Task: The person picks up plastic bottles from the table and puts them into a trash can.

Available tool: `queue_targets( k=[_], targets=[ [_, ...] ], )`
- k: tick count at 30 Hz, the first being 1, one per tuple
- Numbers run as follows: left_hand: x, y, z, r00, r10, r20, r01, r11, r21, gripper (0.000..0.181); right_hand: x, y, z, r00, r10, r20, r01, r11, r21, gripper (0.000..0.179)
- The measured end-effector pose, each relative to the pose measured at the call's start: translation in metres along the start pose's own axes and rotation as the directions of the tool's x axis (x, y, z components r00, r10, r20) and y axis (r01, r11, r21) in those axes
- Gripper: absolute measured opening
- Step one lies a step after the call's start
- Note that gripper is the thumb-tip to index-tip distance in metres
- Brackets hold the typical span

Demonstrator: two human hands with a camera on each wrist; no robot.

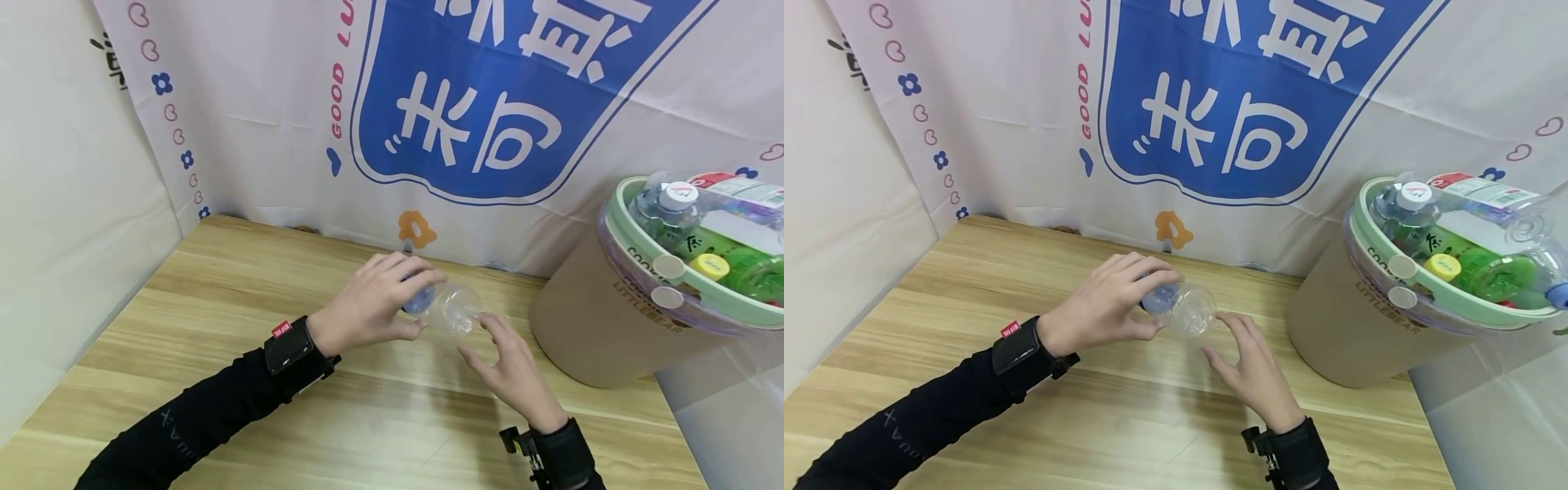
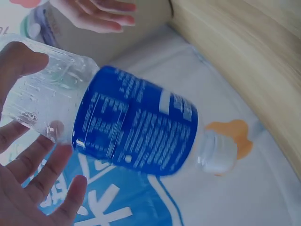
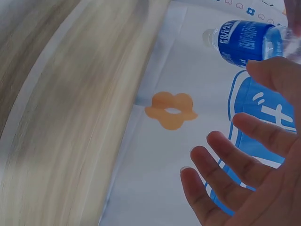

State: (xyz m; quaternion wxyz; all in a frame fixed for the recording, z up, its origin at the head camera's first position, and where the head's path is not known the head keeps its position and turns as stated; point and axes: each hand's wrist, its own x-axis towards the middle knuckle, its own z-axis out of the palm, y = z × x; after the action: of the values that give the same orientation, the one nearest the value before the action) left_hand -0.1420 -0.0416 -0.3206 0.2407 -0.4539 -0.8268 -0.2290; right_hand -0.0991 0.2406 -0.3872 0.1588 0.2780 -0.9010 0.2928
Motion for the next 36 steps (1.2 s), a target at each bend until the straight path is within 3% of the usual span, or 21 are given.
queue_targets(
  k=[7,15,19,23,30,36],
  targets=[
    [0.002,0.009,-0.002,0.999,0.042,0.005,-0.041,0.999,-0.034,0.067,-0.001,0.001,-0.004,0.999,0.040,-0.009,-0.040,0.999,0.008,0.067],
    [0.004,0.018,-0.001,0.992,0.126,-0.022,-0.128,0.981,-0.149,0.070,0.001,0.003,-0.003,0.999,0.053,-0.010,-0.052,0.996,0.067,0.108],
    [0.005,0.023,0.001,0.985,0.167,-0.037,-0.172,0.961,-0.215,0.069,0.002,0.004,-0.002,0.999,0.041,-0.018,-0.039,0.993,0.113,0.119],
    [0.005,0.025,0.003,0.982,0.182,-0.045,-0.187,0.947,-0.260,0.068,0.003,0.003,-0.001,1.000,0.000,-0.028,0.004,0.990,0.140,0.115],
    [0.006,0.027,0.005,0.977,0.209,-0.051,-0.214,0.925,-0.315,0.073,0.006,0.002,0.002,0.993,-0.100,-0.064,0.110,0.979,0.174,0.094],
    [0.006,0.027,0.004,0.975,0.217,-0.044,-0.219,0.912,-0.348,0.075,0.005,0.003,0.000,0.989,-0.122,-0.084,0.137,0.970,0.202,0.090]
  ],
)
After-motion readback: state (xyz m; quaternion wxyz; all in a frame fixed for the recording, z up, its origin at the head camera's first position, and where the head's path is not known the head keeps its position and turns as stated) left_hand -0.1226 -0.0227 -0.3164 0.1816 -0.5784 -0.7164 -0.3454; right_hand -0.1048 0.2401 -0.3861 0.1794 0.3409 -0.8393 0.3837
